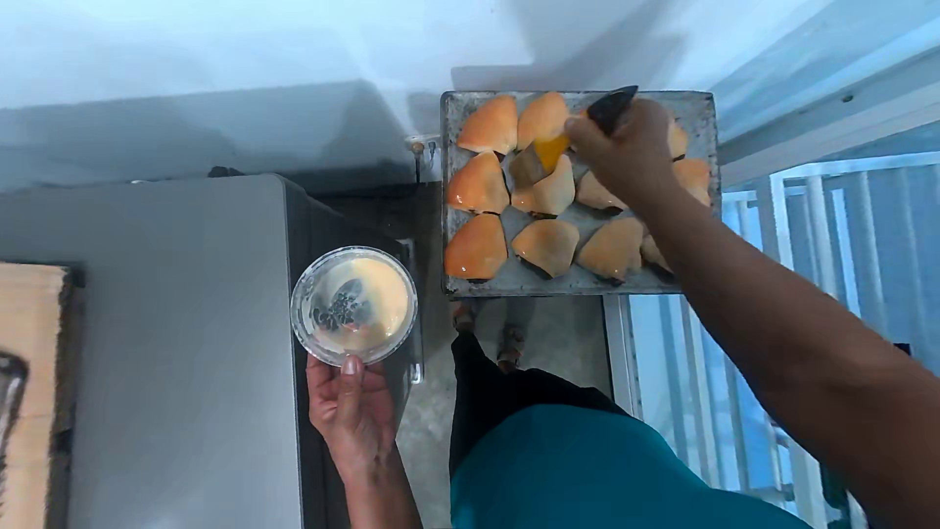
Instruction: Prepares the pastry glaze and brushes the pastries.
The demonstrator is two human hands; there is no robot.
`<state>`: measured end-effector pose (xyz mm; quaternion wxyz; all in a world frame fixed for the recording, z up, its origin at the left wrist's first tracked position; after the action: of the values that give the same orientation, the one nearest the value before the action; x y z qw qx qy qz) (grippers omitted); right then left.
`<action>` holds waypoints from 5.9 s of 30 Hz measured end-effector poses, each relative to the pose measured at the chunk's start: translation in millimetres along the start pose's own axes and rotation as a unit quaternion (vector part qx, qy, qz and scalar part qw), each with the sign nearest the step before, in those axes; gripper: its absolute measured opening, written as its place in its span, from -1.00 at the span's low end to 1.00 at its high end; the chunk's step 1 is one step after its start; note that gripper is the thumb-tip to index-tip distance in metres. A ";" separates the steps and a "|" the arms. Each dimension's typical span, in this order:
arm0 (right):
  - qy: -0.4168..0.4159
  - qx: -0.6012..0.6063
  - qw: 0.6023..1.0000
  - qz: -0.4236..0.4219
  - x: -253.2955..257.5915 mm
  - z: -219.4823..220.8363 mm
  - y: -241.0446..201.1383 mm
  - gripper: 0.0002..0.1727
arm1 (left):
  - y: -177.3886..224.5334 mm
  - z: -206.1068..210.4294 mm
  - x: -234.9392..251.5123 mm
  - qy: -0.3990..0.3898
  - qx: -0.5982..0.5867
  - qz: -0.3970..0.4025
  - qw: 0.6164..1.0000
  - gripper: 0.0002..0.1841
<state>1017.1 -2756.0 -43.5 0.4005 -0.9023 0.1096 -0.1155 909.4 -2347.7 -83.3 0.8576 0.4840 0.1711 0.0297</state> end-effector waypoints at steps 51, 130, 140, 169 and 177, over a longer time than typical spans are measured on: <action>0.032 -0.077 0.996 -0.042 -29.6 -87.9 73.4 -0.64 | -32.8 80.7 -9.5 -0.068 0.051 -0.048 0.995 -0.60; -0.133 0.114 0.983 -0.059 -75.5 -66.4 35.7 -0.79 | -12.1 76.3 2.5 -0.103 0.024 -0.044 0.993 -0.50; -0.135 0.171 0.972 -0.093 -46.0 -17.7 -2.8 -0.78 | -9.2 65.2 5.7 -0.063 0.014 -0.028 0.998 -0.54; -0.011 0.173 0.982 0.072 82.9 33.5 -5.6 -0.73 | -11.9 54.1 57.3 -0.030 0.012 -0.048 0.998 -0.45; 0.005 0.062 0.995 0.078 72.5 -24.1 34.0 -0.67 | -16.3 66.5 68.9 -0.049 0.020 -0.058 0.997 -0.49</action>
<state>1075.2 -2816.1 -44.5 0.4632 -0.8636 0.1747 -0.0949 993.7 -2396.0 -83.8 0.8556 0.4908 0.1572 -0.0476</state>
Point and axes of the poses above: each hand's wrist, its own x-axis towards the middle knuckle, its own z-axis out of the palm, y = z × x, the point moved 7 cm from there along x, towards the middle knuckle, and after that the axes turned 3 degrees about -z, right-handed, at the moved point
